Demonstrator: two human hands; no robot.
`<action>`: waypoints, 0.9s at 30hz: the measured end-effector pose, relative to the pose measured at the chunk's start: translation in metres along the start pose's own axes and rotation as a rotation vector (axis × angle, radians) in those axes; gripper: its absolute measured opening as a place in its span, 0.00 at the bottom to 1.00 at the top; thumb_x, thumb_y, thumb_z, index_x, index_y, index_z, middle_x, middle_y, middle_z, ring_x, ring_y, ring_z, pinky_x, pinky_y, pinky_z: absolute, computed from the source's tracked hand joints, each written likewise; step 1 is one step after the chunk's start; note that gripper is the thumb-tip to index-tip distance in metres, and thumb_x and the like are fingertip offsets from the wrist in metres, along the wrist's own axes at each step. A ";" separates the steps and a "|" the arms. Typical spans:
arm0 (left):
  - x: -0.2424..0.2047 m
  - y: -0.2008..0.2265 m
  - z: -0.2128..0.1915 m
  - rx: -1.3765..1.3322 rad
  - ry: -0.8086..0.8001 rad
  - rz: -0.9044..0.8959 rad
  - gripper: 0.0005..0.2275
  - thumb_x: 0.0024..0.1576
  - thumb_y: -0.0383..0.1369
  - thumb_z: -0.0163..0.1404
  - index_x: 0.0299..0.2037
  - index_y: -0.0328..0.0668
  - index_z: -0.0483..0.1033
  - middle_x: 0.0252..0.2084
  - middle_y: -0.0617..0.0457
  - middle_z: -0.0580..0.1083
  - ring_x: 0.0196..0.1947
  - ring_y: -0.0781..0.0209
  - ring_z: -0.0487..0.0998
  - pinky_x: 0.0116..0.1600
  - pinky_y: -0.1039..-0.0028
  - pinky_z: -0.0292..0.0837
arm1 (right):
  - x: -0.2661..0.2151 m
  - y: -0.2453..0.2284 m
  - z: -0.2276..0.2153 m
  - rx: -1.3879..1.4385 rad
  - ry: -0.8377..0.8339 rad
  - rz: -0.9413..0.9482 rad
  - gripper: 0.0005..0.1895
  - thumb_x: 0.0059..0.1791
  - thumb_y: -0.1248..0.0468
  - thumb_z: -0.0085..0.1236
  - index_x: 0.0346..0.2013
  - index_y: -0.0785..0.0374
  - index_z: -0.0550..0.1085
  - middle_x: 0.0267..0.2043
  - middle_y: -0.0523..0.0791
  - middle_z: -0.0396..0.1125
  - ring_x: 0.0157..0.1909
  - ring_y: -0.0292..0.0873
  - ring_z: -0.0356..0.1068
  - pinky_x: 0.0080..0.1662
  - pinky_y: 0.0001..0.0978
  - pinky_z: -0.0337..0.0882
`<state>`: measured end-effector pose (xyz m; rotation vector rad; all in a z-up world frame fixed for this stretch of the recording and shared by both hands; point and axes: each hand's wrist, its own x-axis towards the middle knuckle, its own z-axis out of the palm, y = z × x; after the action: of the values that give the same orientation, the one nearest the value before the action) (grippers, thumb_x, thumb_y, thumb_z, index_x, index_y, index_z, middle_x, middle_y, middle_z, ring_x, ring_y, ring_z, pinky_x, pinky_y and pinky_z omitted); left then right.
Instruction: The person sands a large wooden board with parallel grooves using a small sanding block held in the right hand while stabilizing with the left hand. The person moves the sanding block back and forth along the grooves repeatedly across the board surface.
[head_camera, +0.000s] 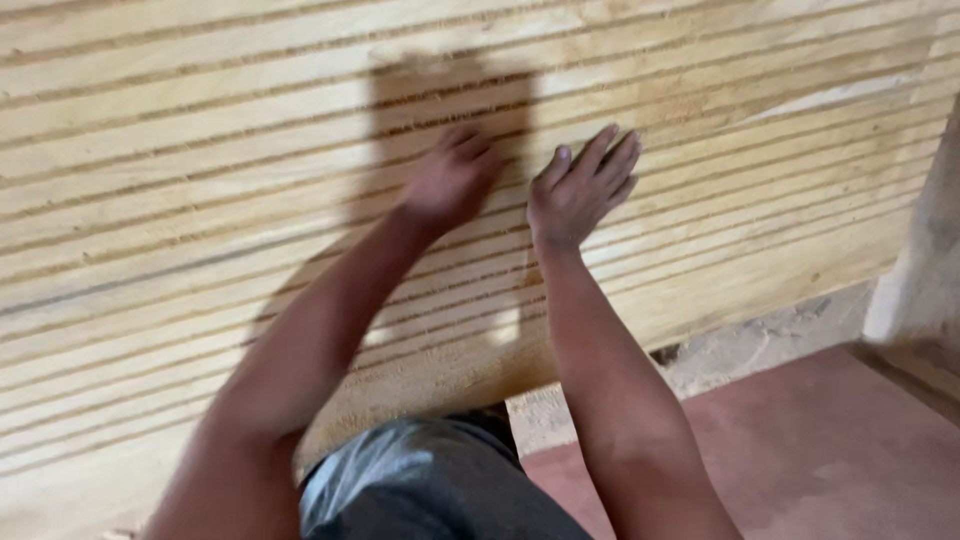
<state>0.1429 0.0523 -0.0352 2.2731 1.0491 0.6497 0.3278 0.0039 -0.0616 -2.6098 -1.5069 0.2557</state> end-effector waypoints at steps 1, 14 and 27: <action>0.011 0.006 0.014 -0.017 -0.020 -0.007 0.03 0.53 0.26 0.56 0.35 0.36 0.77 0.43 0.42 0.77 0.52 0.42 0.75 0.60 0.57 0.72 | -0.005 0.003 -0.002 0.004 -0.018 0.009 0.35 0.61 0.49 0.40 0.77 0.64 0.51 0.80 0.58 0.40 0.82 0.60 0.38 0.75 0.63 0.41; 0.005 0.006 0.004 0.006 -0.029 -0.049 0.06 0.54 0.26 0.58 0.40 0.39 0.81 0.41 0.47 0.77 0.51 0.47 0.75 0.60 0.56 0.71 | -0.004 0.005 0.002 -0.012 0.002 -0.009 0.34 0.61 0.49 0.40 0.77 0.65 0.51 0.80 0.58 0.40 0.82 0.60 0.39 0.75 0.64 0.42; -0.098 -0.020 -0.085 0.083 -0.034 -0.185 0.06 0.60 0.27 0.59 0.46 0.40 0.80 0.43 0.46 0.76 0.47 0.47 0.75 0.54 0.55 0.70 | -0.009 0.012 0.006 0.000 0.043 -0.036 0.34 0.61 0.50 0.40 0.77 0.64 0.51 0.80 0.60 0.41 0.82 0.61 0.40 0.74 0.65 0.42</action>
<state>0.0220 0.0089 -0.0050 2.2145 1.2729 0.4974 0.3319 -0.0098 -0.0685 -2.5688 -1.5379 0.1954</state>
